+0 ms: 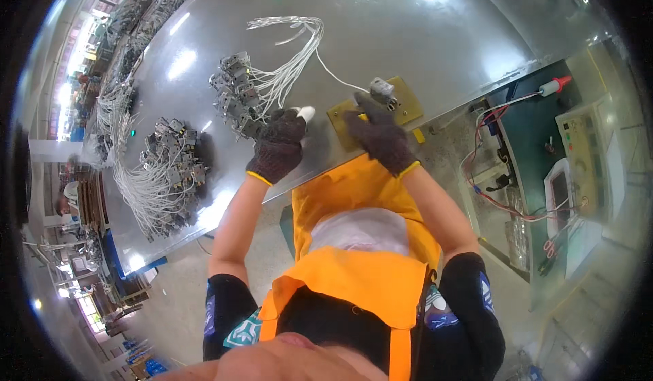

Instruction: Assemble wiring harnesses by organizing and bundling multiple wires with connectors.

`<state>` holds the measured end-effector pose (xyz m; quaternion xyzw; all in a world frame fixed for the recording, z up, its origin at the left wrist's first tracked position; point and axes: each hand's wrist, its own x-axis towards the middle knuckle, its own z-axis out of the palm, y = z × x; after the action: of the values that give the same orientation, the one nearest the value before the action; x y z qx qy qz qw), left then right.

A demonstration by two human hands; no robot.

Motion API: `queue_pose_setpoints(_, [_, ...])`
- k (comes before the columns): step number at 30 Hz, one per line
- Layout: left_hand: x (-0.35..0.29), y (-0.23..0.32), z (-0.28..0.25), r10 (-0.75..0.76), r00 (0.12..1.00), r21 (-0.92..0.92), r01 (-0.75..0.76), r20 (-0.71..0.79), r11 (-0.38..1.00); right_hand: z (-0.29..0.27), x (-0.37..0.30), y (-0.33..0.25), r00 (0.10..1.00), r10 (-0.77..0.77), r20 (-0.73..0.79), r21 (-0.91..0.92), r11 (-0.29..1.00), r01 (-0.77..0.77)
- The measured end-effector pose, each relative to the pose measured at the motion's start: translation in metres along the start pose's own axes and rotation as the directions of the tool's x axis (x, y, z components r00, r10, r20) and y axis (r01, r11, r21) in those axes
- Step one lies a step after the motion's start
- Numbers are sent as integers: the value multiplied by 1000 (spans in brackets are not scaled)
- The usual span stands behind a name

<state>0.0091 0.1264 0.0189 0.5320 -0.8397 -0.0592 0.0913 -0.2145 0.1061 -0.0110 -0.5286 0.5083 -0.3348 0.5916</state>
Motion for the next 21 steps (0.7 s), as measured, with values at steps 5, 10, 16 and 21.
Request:
queue_pose_setpoints(5, [-9,31,12,26,962,-136,-65,-273,989,43,6,6,972,-27,233,562,820,-112])
queue_pose_setpoints(10, [-26,16,22,-52,951,-174,-2,-306,985,39,-12,6,940,94,329,306,931,-200])
queue_pose_setpoints(16, [-22,33,52,-417,868,-862,-25,-269,506,-6,-25,18,982,-185,43,-278,942,189])
queue_pose_setpoints(21, [6,53,85,-544,811,-974,-138,-215,179,-75,31,18,899,-433,-67,-506,791,344])
